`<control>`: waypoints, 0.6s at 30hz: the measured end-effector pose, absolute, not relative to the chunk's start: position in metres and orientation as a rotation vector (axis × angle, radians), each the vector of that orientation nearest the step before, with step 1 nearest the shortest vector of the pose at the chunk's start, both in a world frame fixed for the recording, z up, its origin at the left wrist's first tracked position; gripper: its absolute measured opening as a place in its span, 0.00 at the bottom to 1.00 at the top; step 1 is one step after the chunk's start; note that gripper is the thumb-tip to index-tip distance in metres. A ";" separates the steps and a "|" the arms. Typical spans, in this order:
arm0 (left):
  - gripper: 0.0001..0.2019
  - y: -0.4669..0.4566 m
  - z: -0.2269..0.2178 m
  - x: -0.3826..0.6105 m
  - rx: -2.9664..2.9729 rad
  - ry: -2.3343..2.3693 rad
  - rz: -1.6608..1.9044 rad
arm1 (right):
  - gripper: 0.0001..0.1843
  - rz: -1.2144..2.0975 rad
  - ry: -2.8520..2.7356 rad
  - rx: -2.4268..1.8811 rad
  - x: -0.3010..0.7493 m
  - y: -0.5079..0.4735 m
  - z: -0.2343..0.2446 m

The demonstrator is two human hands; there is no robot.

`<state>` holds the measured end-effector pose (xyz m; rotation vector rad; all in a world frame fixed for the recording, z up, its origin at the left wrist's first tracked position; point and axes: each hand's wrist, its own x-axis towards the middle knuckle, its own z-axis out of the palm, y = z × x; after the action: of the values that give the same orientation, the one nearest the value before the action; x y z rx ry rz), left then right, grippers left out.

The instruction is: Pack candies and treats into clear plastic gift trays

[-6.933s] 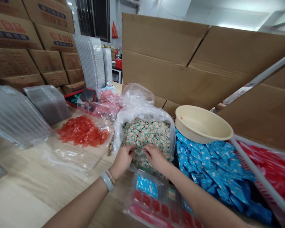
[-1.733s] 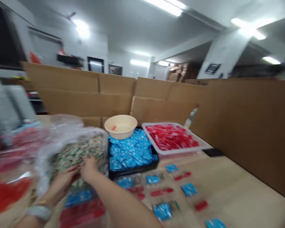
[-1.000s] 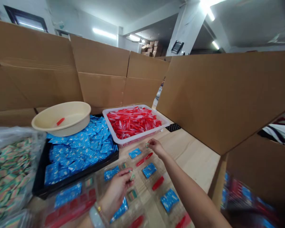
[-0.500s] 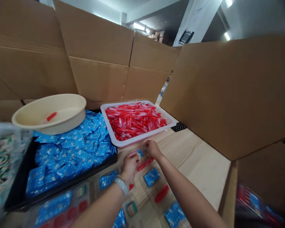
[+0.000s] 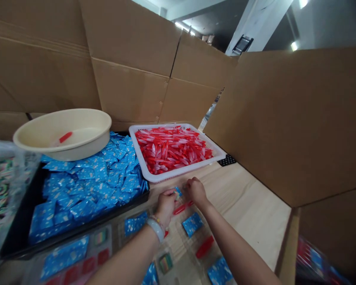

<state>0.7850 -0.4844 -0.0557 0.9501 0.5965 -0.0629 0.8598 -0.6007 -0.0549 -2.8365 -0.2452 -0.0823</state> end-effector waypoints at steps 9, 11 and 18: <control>0.08 -0.485 -0.056 0.780 0.976 0.521 -0.070 | 0.11 0.167 -0.261 -2.464 0.831 -0.594 -0.038; 0.08 -0.491 -0.055 0.781 0.988 0.492 -0.076 | 0.10 0.271 -0.265 -2.334 0.823 -0.598 -0.034; 0.17 -0.527 -0.050 0.797 1.124 0.381 -0.051 | 0.08 0.383 -0.148 -2.093 0.818 -0.635 -0.006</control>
<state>0.7969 -0.5275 -0.0495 1.1240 0.3812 -0.0513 0.8175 -0.6352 -0.0057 -2.0931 -0.1480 0.3829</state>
